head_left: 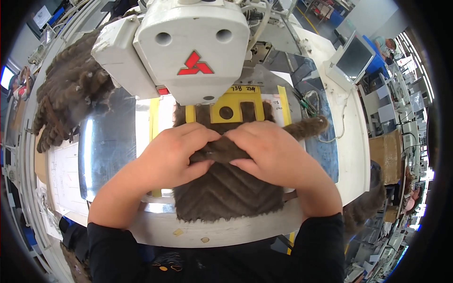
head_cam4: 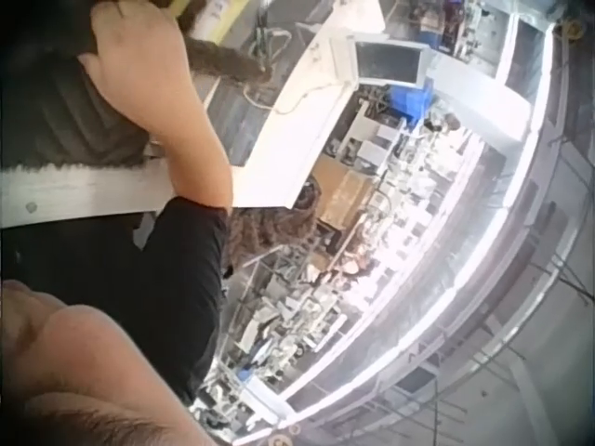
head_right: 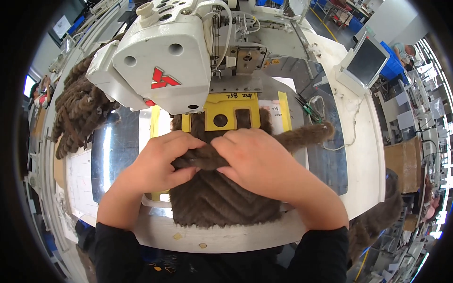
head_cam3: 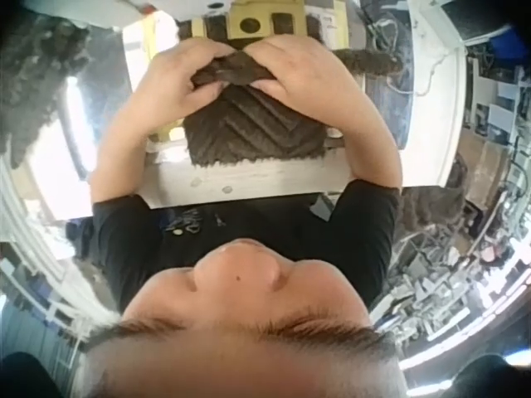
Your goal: Sewing straps and a decorative tail onto a fur product using an industrial sewing machine.
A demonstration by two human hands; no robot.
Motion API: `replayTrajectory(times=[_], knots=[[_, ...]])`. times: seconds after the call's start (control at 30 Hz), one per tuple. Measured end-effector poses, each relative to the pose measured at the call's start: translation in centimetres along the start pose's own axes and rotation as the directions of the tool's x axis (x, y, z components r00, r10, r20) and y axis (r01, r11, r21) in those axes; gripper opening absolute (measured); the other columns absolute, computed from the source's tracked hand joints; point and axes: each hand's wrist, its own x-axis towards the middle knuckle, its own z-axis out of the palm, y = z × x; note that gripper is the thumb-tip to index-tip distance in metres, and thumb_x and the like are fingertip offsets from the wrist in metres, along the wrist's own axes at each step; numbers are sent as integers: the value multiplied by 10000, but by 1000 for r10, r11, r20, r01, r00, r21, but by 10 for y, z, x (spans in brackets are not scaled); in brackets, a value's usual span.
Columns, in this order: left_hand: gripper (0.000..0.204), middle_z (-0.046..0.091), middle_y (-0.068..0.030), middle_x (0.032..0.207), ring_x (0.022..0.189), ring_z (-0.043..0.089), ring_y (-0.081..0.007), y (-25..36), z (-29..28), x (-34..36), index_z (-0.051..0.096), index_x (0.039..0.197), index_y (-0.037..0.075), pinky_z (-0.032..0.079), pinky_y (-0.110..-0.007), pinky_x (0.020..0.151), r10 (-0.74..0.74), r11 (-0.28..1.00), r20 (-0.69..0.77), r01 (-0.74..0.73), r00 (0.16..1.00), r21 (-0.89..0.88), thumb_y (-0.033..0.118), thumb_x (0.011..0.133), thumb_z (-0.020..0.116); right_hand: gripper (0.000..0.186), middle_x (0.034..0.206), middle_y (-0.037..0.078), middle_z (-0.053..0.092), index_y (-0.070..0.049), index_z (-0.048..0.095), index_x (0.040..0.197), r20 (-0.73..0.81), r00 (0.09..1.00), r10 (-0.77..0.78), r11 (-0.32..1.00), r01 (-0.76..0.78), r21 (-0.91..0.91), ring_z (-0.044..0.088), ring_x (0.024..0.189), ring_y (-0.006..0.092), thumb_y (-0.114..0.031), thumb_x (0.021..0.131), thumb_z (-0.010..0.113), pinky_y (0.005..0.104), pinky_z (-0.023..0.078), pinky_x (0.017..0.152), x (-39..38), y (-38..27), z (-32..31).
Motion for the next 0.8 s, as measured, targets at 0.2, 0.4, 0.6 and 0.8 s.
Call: replayTrajectory(times=[0.2, 0.4, 0.6, 0.8], knots=[[566, 696, -72, 1151, 1050, 682, -181, -1, -2, -8, 652, 1263, 20, 545, -322, 906, -150, 792, -283, -56, 948, -608, 20, 749, 890, 250, 914, 146, 638, -16, 591, 972, 42, 996, 80, 996, -79, -34, 638, 909, 381, -78, 770, 725, 465, 506, 793, -3, 2, -17], [585, 729, -100, 1187, 1093, 684, -190, 1, 5, -13, 717, 1213, 13, 532, -326, 958, -95, 764, -328, -142, 940, -629, 156, 706, 972, 371, 973, 140, 669, -5, 641, 1095, -72, 997, -43, 995, 36, -89, 654, 903, 357, -62, 742, 738, 450, 514, 796, -3, -10, -11], [454, 764, -126, 1019, 931, 742, -243, 5, 3, -13, 772, 1083, 18, 590, -308, 818, 155, 863, -438, -337, 886, -377, 123, 686, 966, 431, 1006, 134, 679, 1, 648, 1141, -15, 995, -103, 992, 102, -73, 668, 925, 333, -66, 727, 747, 431, 524, 834, -1, -12, -6], [350, 757, -107, 931, 820, 725, -224, 11, 0, -16, 783, 1006, 8, 573, -313, 711, 125, 856, -459, -329, 880, -399, 73, 702, 945, 439, 1004, 137, 679, -6, 652, 1138, 52, 996, -73, 996, 75, -38, 665, 919, 329, -86, 719, 757, 426, 525, 844, 1, -11, -4]])
